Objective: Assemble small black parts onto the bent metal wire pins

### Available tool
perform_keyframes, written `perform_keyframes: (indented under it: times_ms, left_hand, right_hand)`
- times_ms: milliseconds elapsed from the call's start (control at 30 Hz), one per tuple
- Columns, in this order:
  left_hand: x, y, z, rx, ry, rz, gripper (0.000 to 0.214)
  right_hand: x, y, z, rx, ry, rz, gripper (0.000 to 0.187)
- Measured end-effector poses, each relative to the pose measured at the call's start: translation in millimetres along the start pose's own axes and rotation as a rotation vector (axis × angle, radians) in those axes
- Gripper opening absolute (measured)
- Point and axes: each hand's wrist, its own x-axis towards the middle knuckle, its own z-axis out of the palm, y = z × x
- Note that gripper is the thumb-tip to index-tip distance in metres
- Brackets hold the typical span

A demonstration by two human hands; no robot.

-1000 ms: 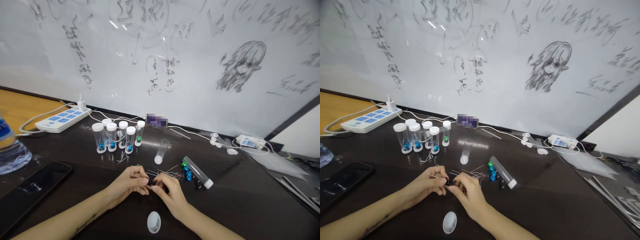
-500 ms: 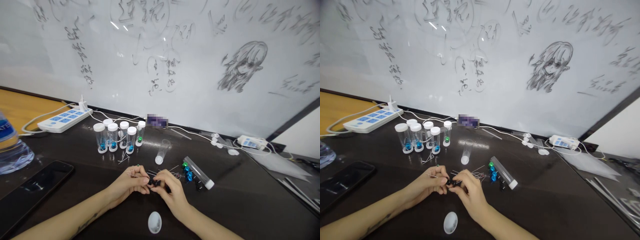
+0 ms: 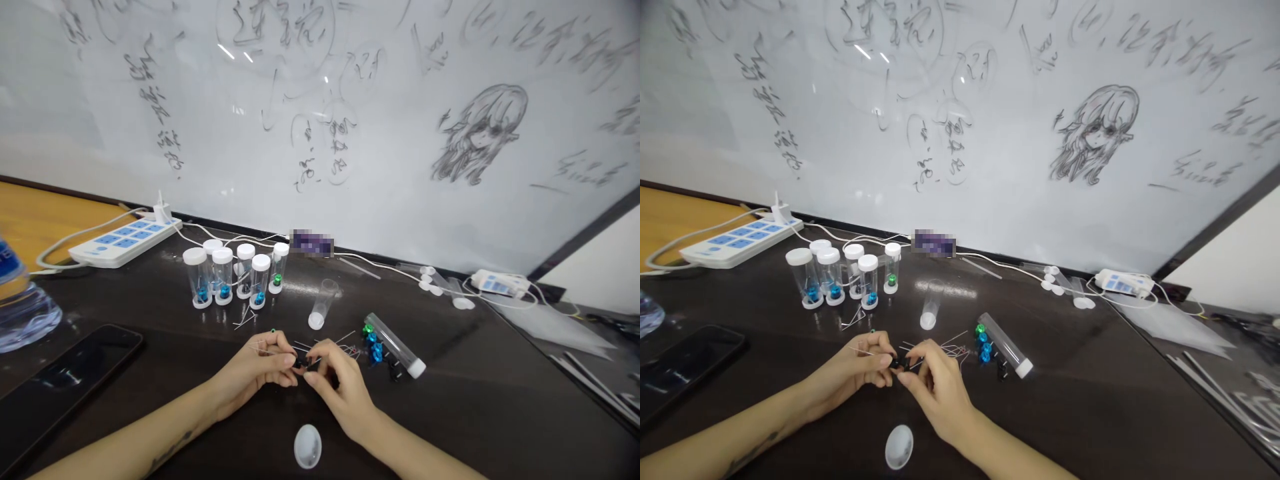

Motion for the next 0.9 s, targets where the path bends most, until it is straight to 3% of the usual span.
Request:
perform_keyframes:
  times_ms: [200, 433, 733, 900]
  left_hand:
    - [1.1, -0.6, 0.1, 0.007, -0.013, 0.000, 0.015]
    - [0.1, -1.0, -0.2, 0.031, -0.019, -0.014, 0.017]
    - [1.6, -0.6, 1.6, 0.005, 0.009, -0.007, 0.019]
    - [1.5, -1.0, 0.7, 0.023, -0.028, -0.008, 0.018]
  right_hand:
    - [1.5, -2.6, 0.5, -0.033, -0.019, 0.009, 0.015]
    - [1.1, 0.8, -1.6, -0.057, -0.056, 0.007, 0.032]
    - [-0.4, -4.0, -1.1, -0.051, -0.066, 0.034, 0.014]
    - [0.7, 1.3, 0.7, -0.066, -0.101, 0.030, 0.027]
